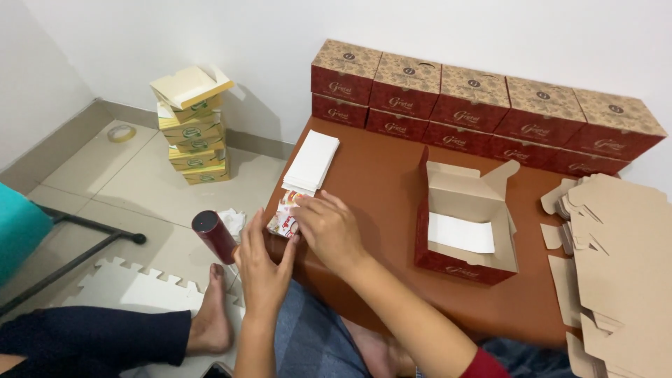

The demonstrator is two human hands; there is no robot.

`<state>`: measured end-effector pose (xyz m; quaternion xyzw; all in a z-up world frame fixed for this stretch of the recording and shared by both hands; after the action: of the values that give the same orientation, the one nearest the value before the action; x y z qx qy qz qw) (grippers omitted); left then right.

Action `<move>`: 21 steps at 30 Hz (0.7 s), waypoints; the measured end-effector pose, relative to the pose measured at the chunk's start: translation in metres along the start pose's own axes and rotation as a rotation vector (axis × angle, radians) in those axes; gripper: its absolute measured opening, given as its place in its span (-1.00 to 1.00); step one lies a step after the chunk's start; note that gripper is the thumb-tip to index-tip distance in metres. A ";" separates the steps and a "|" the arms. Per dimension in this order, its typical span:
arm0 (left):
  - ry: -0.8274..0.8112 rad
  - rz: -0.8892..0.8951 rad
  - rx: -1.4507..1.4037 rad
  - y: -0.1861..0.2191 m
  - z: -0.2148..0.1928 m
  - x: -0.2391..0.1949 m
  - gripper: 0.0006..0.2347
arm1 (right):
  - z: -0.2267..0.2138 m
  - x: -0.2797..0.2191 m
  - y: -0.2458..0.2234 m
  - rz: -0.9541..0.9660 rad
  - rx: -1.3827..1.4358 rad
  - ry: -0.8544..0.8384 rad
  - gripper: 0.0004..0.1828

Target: Assembling a cardboard box by folding pre-scored flaps and inserting paper linings.

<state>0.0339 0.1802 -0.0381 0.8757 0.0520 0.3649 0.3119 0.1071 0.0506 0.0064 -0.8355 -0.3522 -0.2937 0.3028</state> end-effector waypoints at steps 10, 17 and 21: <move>0.025 0.590 -0.020 0.095 -0.001 0.034 -0.89 | -0.160 -0.036 -0.004 -0.016 -0.130 0.260 -0.75; -0.226 0.989 -0.166 0.179 0.055 0.058 -0.93 | -0.259 -0.056 0.077 0.144 -0.392 -0.140 -0.87; -0.701 1.079 -0.069 0.196 0.122 0.060 -0.94 | -0.243 -0.066 0.132 0.224 -0.496 -0.532 -0.95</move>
<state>0.1329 -0.0189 0.0471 0.8355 -0.5125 0.1640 0.1111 0.1026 -0.2252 0.0768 -0.9637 -0.2433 -0.1079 0.0198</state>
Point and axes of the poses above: each hand's wrist, its own x-axis towards the middle knuckle, its own z-axis out of the palm, y = z × x, the point moved 2 cm from there along x, towards the middle knuckle, and after that the axes turned 6 degrees about z, right-handed, at the moved point
